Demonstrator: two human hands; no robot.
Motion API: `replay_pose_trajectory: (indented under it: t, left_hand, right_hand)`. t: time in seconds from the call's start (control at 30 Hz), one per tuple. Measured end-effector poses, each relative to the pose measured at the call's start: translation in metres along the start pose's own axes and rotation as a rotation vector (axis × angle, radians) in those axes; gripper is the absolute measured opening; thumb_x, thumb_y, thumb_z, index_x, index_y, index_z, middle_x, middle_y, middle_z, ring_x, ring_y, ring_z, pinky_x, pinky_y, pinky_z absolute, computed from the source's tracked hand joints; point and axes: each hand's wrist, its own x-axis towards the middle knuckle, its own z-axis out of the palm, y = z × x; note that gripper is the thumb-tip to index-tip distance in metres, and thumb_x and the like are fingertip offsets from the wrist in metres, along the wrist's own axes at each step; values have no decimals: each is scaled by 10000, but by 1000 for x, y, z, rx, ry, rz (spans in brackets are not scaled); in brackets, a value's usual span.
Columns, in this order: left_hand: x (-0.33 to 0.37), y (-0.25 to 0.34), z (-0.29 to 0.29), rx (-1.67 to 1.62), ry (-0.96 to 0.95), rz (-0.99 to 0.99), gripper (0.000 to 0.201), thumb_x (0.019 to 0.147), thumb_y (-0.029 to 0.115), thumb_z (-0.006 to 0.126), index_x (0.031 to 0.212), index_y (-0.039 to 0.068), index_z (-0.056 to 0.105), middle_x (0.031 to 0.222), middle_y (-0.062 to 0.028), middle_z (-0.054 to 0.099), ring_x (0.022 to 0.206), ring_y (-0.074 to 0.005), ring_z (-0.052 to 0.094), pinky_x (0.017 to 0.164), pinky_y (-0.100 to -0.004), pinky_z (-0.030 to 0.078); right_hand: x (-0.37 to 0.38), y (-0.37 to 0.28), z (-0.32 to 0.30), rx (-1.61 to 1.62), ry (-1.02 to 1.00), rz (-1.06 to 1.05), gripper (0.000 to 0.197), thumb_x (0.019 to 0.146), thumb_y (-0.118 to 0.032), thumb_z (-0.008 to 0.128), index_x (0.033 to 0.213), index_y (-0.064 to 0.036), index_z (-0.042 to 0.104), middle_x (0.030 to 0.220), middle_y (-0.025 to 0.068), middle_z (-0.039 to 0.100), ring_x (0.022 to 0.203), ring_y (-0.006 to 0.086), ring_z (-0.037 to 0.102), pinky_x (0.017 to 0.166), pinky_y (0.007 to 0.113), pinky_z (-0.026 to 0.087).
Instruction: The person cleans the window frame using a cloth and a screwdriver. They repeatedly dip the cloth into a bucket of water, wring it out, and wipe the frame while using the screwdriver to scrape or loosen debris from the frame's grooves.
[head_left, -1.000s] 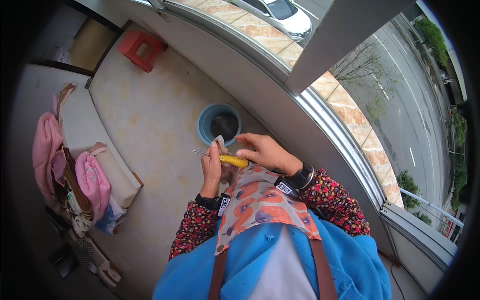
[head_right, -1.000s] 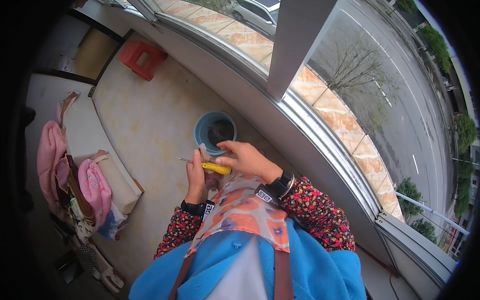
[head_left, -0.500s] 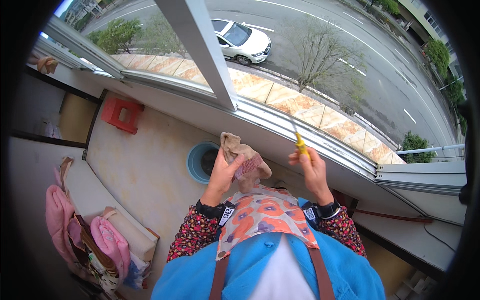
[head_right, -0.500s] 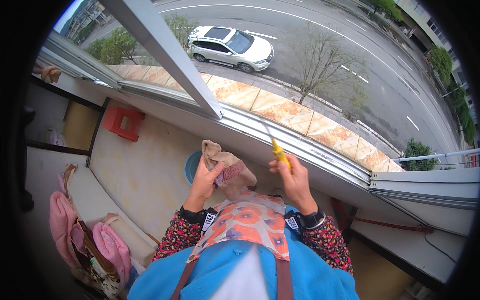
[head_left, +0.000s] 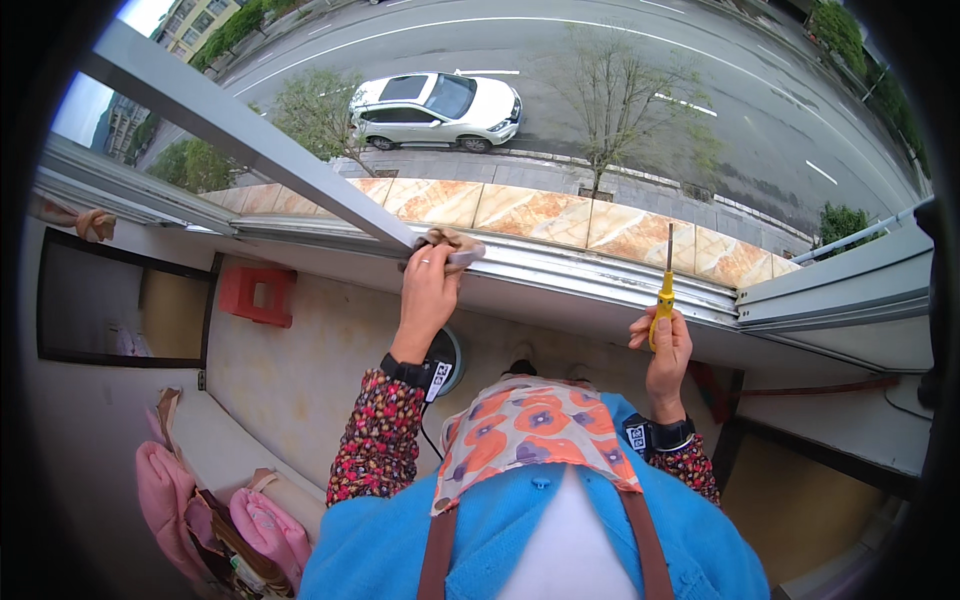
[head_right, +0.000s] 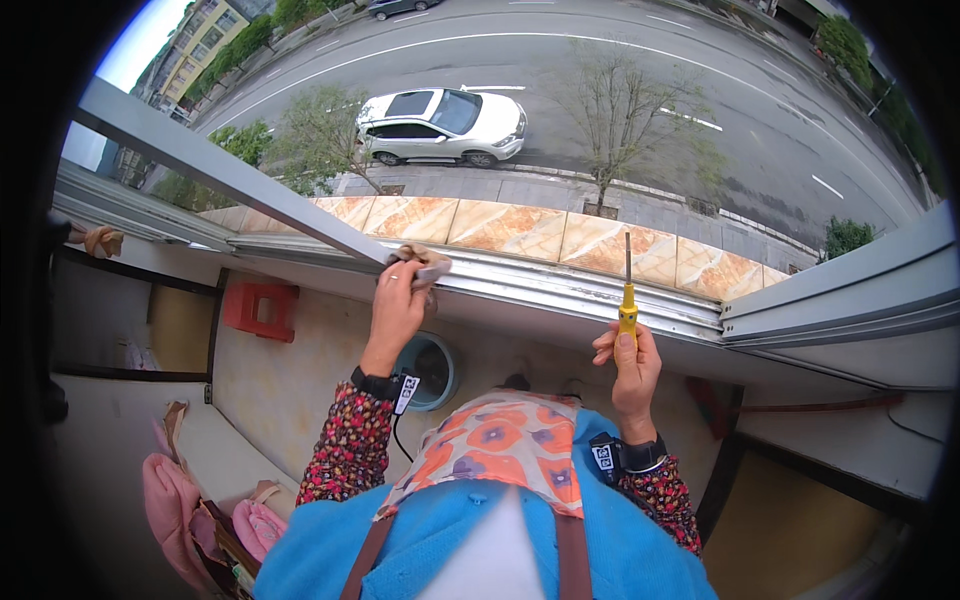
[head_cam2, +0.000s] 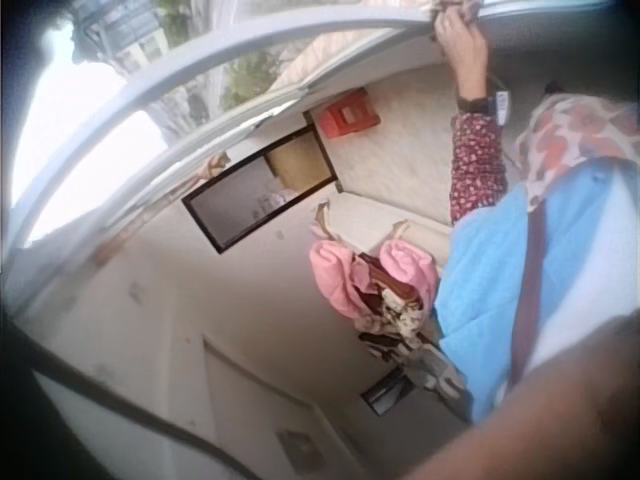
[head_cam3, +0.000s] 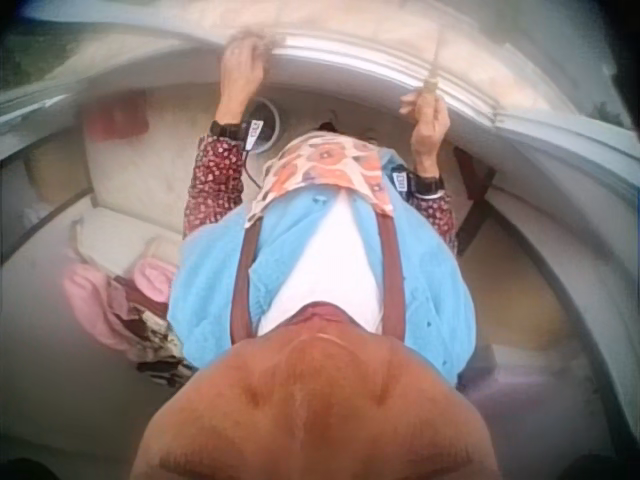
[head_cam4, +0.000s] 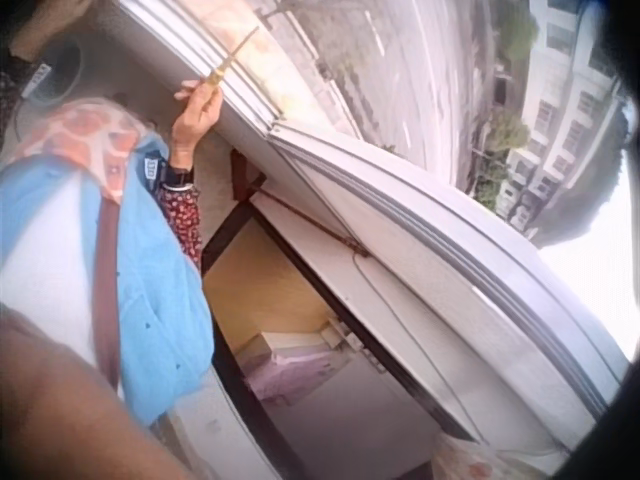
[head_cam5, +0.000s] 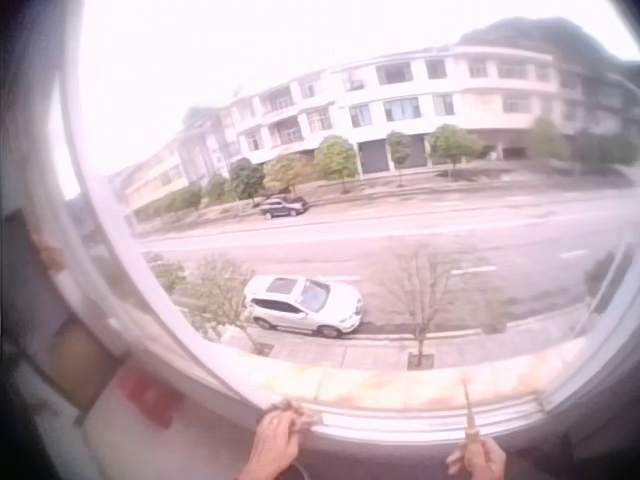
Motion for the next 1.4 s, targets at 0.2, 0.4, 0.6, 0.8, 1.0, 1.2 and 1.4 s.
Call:
replay_pose_trajectory:
  t: [0.2,0.4,0.6,0.8,1.0,1.2,1.4]
  left_hand:
    - [17,-1,64,248,-55,36,239,811,172,682,1004,34,658,1013,-133,612,1016,-333,578,884,-463,460]
    - [8,96,111,-60,-55,197,296,805,157,703,1062,15,668,1038,-122,613,1012,-336,580,880,-442,472]
    - [9,199,168,-178,-174,426,437,761,167,711,1166,27,623,1117,-125,586,1101,-320,552,928,-430,457]
    - [27,249,202,-559,-384,408,418,815,103,666,1229,82,615,1024,-139,603,1008,-312,593,859,-434,487]
    - [31,178,143,-2075,-522,-705,463,1056,421,412,1336,65,509,1240,-102,636,1102,-251,640,919,-408,550]
    - [10,72,35,-2026,-4,-644,472,1032,383,468,1392,78,489,1391,-136,559,1278,-313,538,1100,-493,414]
    - [19,20,6,-962,146,-441,224,980,143,539,1176,39,573,1134,-122,651,1057,-247,637,903,-445,517]
  right_hand:
    - [-7,-18,-36,-50,99,-75,307,1052,-259,467,1135,22,558,874,102,650,681,96,570,656,229,485]
    - [-19,-28,-72,-56,230,-114,311,1051,-261,460,1146,23,546,870,102,643,670,88,557,638,221,479]
    - [-48,-36,-103,-173,302,-131,308,1049,-246,448,1155,29,541,869,103,642,668,89,554,633,227,480]
    - [-75,-38,-111,-196,378,-104,316,1047,-246,448,1160,35,537,866,103,644,667,94,554,633,228,481]
    - [-58,-30,-92,-139,268,-109,308,1040,-241,467,1150,37,543,861,98,645,669,87,555,630,223,480]
    - [-27,-27,-59,-118,104,-107,271,1025,-197,493,1137,41,559,848,88,653,675,81,570,631,215,489]
    - [-16,-26,-43,-169,-5,-59,301,1037,-240,482,1147,29,558,851,78,625,687,88,548,634,213,472]
